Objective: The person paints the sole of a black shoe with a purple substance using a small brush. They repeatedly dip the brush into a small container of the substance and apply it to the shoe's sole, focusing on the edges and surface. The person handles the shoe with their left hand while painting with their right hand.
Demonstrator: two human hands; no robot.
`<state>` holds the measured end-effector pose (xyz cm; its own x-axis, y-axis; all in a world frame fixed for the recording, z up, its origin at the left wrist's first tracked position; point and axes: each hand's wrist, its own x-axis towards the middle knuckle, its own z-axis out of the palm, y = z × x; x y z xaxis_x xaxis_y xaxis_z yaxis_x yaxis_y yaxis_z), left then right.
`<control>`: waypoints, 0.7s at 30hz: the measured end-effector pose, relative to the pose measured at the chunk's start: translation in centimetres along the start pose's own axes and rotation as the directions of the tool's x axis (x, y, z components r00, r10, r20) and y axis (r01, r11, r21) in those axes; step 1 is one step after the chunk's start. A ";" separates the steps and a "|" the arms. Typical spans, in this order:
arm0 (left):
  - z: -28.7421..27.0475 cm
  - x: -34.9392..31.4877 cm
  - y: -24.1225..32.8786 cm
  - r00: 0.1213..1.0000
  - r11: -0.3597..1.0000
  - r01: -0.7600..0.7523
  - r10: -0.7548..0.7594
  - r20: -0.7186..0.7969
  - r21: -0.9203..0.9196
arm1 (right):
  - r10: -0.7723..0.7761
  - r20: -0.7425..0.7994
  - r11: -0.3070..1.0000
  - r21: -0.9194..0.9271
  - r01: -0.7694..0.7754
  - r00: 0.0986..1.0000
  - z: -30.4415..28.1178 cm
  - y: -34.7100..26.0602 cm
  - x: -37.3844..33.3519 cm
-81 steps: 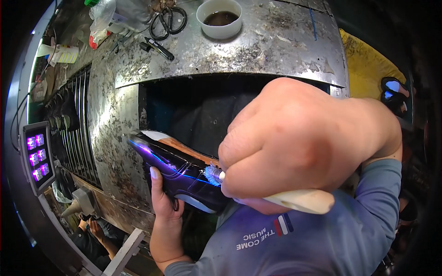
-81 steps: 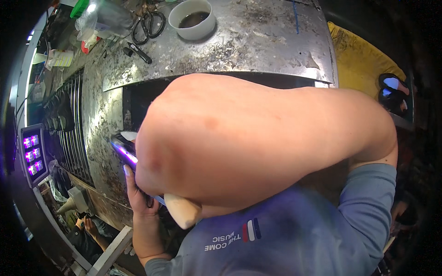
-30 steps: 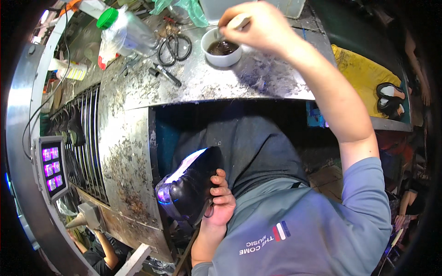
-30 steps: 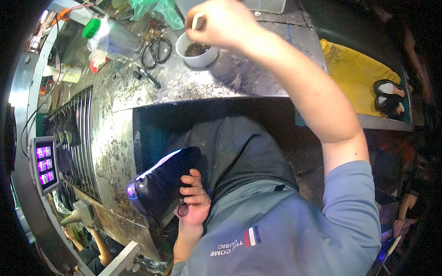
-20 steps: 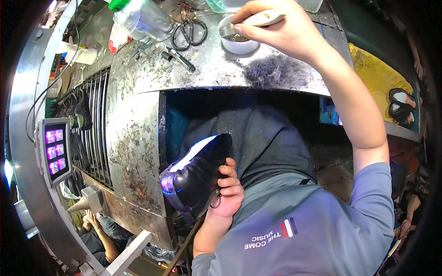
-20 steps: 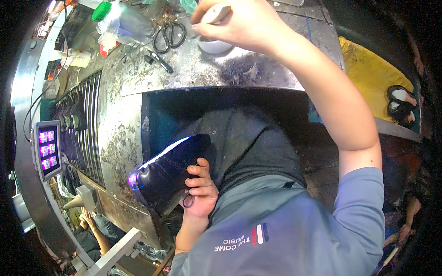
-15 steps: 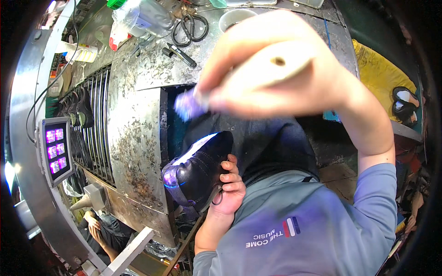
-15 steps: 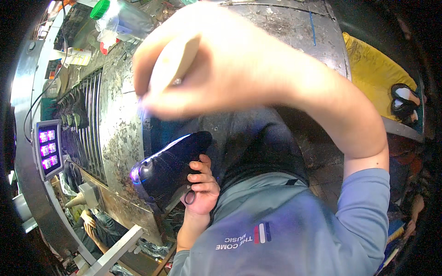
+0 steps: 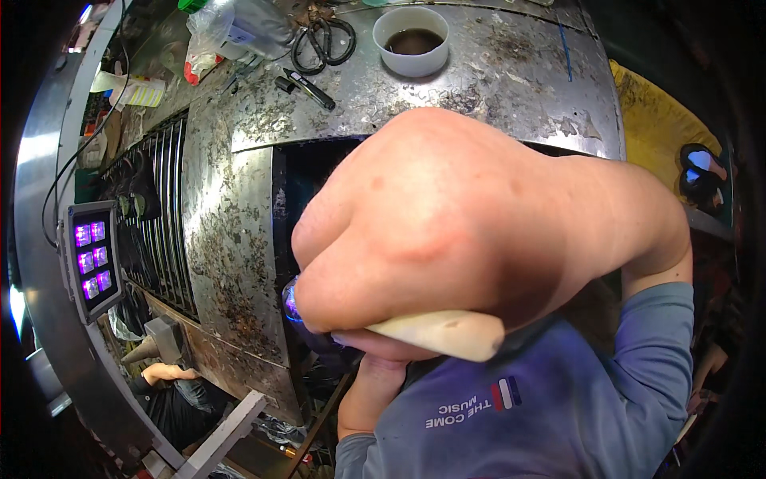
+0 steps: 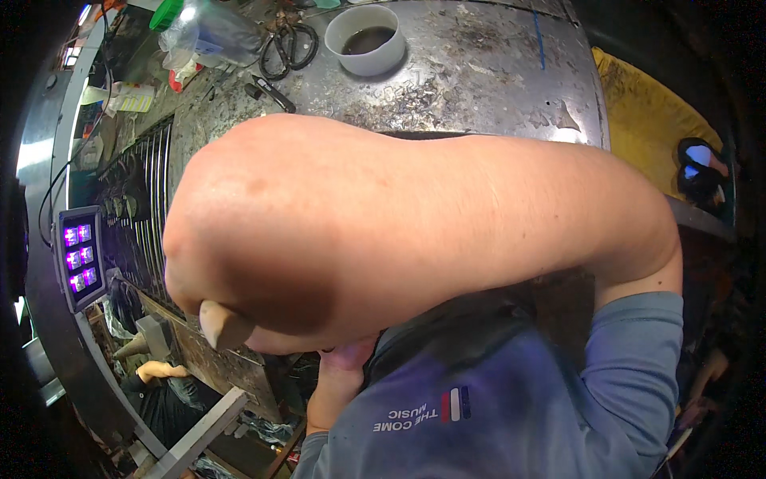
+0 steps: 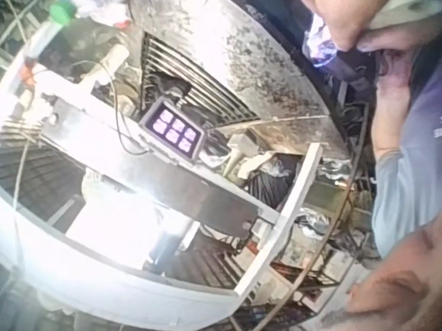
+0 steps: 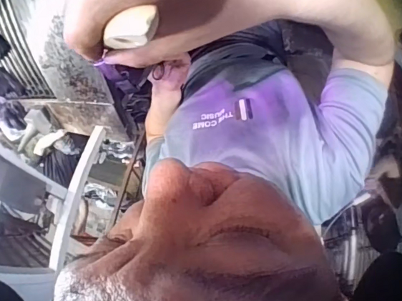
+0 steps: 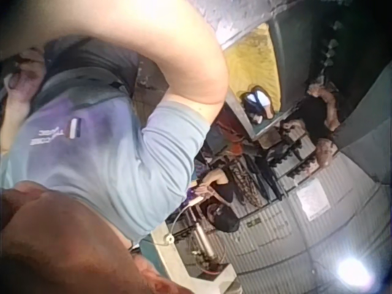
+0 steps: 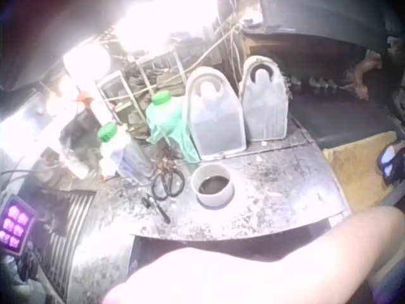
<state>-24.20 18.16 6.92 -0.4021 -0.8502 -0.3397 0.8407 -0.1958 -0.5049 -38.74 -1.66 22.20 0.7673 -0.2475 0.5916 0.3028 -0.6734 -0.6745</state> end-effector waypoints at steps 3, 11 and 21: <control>-0.1 0.2 0.0 0.996 0.997 0.069 -0.068 0.050 -0.026 | 0.042 0.027 0.999 0.005 -0.042 0.999 -0.4 -0.4 0.1; -0.6 0.9 -0.3 0.946 0.971 0.233 -0.213 0.243 -0.057 | 0.017 0.005 0.985 0.171 -0.018 1.000 0.0 0.3 -0.1; -0.9 1.8 -0.7 0.829 0.918 0.397 -0.354 0.433 -0.009 | -0.060 0.034 0.951 0.307 0.046 0.998 1.5 1.9 -0.9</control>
<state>-25.81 17.26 5.92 -0.4740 -0.8469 0.2412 0.6087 -0.5131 -0.6051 -38.05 -1.67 19.75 0.7667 -0.1831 0.6153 0.4969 -0.4375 -0.7494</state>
